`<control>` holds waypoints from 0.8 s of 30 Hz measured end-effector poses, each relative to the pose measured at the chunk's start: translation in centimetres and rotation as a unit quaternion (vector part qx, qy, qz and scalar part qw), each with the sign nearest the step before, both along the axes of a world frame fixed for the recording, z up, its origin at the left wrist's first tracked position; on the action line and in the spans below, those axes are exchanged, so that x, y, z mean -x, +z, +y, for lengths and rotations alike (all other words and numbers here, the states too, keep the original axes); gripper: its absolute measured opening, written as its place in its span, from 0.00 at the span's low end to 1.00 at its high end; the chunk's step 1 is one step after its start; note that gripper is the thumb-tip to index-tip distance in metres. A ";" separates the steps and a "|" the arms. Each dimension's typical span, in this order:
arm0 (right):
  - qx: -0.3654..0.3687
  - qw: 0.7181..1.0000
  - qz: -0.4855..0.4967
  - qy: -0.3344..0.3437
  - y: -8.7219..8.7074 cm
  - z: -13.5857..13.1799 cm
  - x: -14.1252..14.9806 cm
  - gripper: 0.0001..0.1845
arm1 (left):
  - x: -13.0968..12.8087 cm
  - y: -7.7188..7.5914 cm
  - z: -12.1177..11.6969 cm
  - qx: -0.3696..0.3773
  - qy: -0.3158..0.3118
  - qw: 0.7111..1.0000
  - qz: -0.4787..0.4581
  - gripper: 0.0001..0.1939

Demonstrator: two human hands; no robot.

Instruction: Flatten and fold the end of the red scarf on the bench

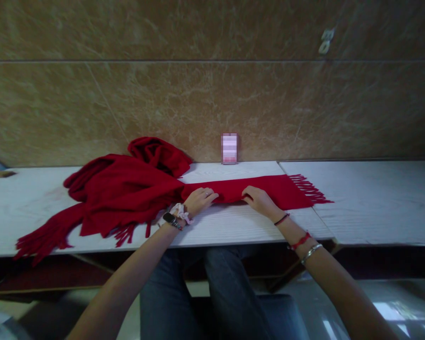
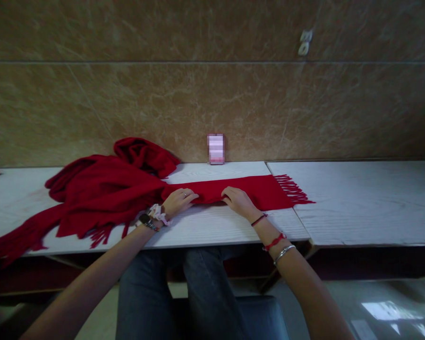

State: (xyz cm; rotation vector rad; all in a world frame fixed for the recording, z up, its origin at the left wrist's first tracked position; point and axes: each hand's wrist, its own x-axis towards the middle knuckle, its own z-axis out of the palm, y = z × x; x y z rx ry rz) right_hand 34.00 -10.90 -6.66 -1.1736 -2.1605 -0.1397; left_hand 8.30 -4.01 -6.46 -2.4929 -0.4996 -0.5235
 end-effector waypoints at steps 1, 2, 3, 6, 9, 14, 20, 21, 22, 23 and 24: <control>0.000 1.000 -0.001 0.000 0.0 0.0 0.0 0.06 | 0.0 0.0 0.0 -0.006 -0.005 1.000 -0.001 0.10; -0.002 1.000 -0.001 -0.001 0.1 0.0 -0.1 0.06 | 0.1 0.0 0.0 -0.011 -0.013 1.000 -0.006 0.11; -0.006 1.000 0.002 -0.004 0.1 0.0 -0.1 0.07 | 0.2 -0.1 0.1 -0.016 -0.020 1.000 -0.014 0.11; -0.013 1.000 0.010 -0.010 -0.1 0.1 -0.4 0.09 | 0.5 -0.2 0.3 -0.019 -0.037 0.999 -0.035 0.13; -0.006 1.000 -0.004 0.004 -0.2 0.1 -0.5 0.10 | 0.6 -0.2 0.3 -0.015 -0.045 0.998 -0.044 0.14; 0.053 0.997 -0.001 0.057 0.2 -0.3 -0.4 0.10 | 0.0 -0.1 -0.3 0.032 -0.026 0.999 0.010 0.10; 0.186 0.976 -0.006 0.111 1.3 -1.4 -0.8 0.07 | -0.2 0.0 -0.8 0.082 -0.012 0.994 0.072 0.08; 0.208 0.970 0.006 0.125 1.6 -1.4 -1.0 0.10 | -0.2 0.0 -0.8 0.081 -0.016 0.994 0.070 0.09; 0.225 0.965 0.022 0.135 1.9 -1.2 -1.0 0.13 | -0.1 -0.1 -0.8 0.080 -0.022 0.994 0.066 0.09; 0.237 0.961 0.039 0.137 2.4 -0.8 -1.0 0.16 | -0.1 -0.1 -0.8 0.078 -0.028 0.995 0.064 0.10; 0.241 0.961 0.053 0.126 2.9 -0.2 -0.9 0.17 | -0.1 -0.2 -0.8 0.075 -0.035 0.995 0.064 0.09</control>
